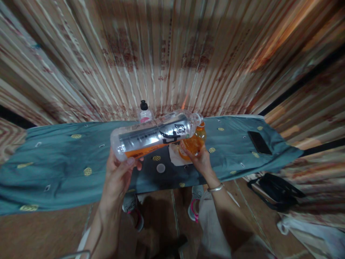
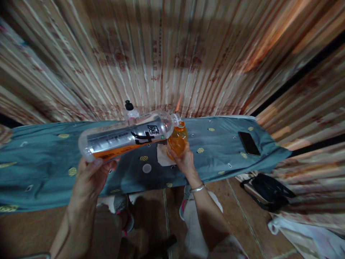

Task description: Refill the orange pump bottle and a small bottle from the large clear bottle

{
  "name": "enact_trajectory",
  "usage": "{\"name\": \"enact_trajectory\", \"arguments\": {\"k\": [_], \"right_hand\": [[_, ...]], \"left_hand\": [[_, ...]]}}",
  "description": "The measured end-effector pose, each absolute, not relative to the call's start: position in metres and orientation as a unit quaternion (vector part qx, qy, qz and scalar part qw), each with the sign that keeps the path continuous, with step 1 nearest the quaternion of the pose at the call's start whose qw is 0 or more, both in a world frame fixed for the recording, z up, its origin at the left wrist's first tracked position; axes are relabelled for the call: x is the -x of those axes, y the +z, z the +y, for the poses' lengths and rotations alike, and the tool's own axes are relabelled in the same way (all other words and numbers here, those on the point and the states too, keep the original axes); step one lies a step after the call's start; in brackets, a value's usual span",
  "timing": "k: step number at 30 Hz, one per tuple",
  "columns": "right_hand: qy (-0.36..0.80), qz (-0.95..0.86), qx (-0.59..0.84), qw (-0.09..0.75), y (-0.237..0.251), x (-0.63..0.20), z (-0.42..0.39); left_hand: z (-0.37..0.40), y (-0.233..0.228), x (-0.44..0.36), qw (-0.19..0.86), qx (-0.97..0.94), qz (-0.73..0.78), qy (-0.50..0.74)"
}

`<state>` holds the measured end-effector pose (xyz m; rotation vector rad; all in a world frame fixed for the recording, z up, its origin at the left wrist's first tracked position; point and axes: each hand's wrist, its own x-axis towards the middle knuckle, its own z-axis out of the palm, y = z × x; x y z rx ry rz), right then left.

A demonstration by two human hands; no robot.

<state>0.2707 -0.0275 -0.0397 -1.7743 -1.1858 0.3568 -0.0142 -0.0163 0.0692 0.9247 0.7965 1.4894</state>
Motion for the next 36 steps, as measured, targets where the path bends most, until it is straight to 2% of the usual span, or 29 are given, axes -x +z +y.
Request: {"name": "enact_trajectory", "arguments": {"k": [36], "right_hand": [[0.134, -0.482, 0.725, 0.474, -0.0413, -0.271, -0.0268]], "left_hand": [[-0.017, 0.0693, 0.015, 0.563, -0.413, 0.352, 0.623]]}}
